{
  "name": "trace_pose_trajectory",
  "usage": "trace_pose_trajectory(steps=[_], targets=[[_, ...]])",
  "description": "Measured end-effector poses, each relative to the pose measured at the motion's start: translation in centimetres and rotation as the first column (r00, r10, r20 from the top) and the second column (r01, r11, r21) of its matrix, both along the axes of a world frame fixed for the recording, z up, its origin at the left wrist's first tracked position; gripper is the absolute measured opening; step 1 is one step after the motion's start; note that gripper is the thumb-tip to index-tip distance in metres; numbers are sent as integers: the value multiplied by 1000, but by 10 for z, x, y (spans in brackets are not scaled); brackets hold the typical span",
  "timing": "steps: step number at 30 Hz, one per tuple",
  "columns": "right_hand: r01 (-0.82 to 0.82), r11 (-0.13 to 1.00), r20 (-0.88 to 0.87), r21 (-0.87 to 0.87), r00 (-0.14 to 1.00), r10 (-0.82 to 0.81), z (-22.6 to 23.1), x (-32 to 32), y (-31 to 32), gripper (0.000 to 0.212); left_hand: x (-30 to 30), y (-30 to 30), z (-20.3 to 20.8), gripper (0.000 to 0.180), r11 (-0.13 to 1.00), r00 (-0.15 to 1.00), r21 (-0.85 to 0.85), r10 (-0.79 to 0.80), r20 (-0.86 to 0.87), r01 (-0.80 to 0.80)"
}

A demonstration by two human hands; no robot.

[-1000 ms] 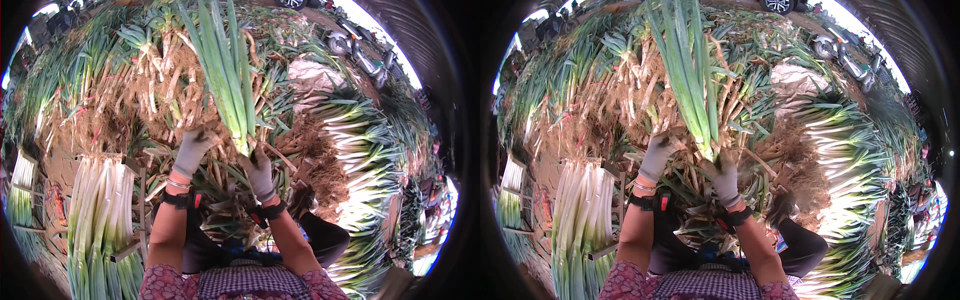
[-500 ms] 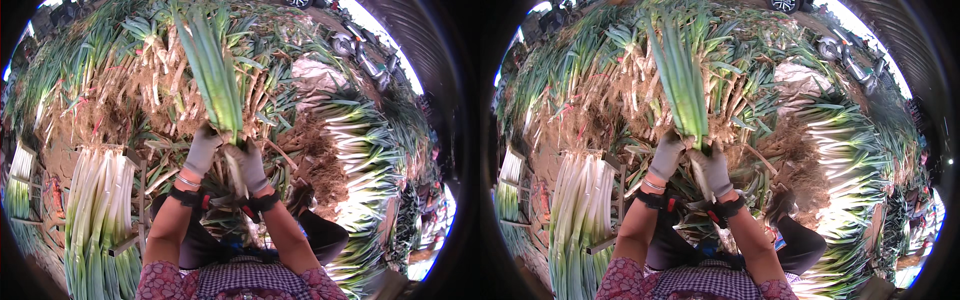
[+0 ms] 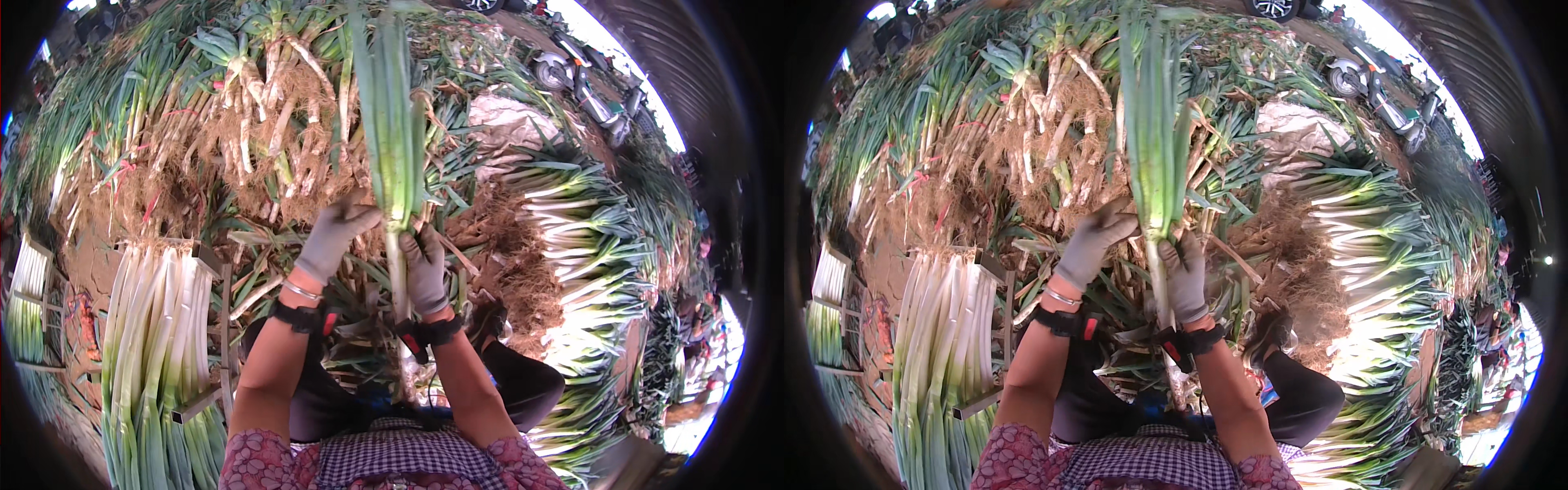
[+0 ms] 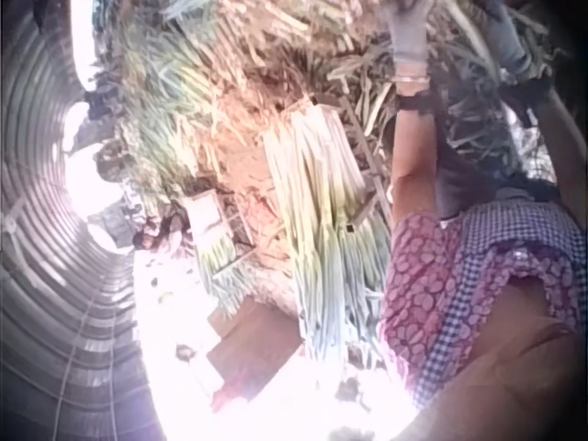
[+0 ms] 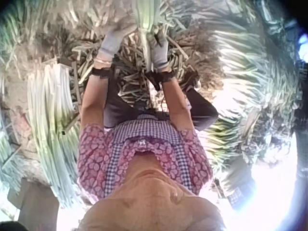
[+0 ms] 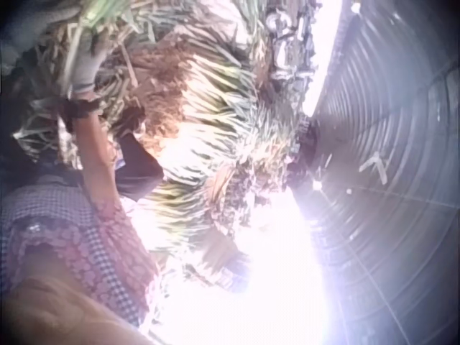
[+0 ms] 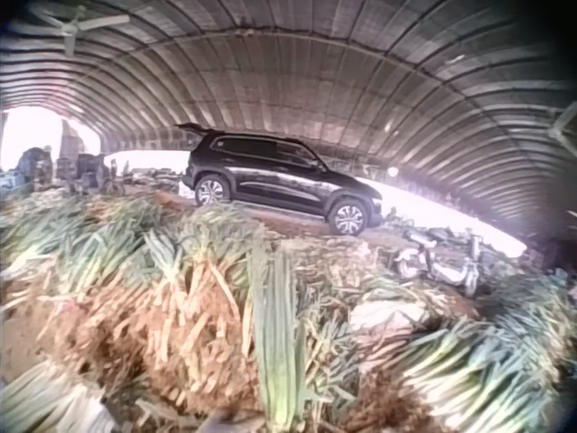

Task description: The person cleans leeks by hand, peeling away outer layers, wiping the stalks with a cloth, and shaking off dirt. They then place the cleaned leeks onto a pile before reaching for another one from a separate pile.

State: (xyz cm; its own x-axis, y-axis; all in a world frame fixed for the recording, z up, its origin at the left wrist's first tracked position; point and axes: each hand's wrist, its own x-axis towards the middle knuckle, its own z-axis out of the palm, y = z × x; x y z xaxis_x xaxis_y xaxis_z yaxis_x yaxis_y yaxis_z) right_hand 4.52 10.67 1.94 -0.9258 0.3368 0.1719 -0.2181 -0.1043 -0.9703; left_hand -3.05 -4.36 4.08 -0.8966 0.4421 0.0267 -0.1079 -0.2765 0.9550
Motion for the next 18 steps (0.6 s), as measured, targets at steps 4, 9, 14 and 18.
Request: trace_pose_trajectory(steps=[4, 9, 14, 18], targets=[[14, 1000, 50, 19, 999, -15, -11, 0, -12, 20, -1, 19, -11, 35, 985, 995, 158, 53, 90, -66], [49, 996, 422, 71, 904, -75, -56, -9, 19, 23, 11, 17, -5, 33, 978, 984, 111, 170, 53, -175], [-185, 467, 373, 864, 859, -350, -84, 27, 48, 26, 3, -3, 7, 31, 926, 939, 163, 344, 5, -340], [31, 613, 33, 790, 995, -93, 7, 7, -2, 28, -1, -11, 0, 35, 910, 921, 151, 389, 17, -387]])
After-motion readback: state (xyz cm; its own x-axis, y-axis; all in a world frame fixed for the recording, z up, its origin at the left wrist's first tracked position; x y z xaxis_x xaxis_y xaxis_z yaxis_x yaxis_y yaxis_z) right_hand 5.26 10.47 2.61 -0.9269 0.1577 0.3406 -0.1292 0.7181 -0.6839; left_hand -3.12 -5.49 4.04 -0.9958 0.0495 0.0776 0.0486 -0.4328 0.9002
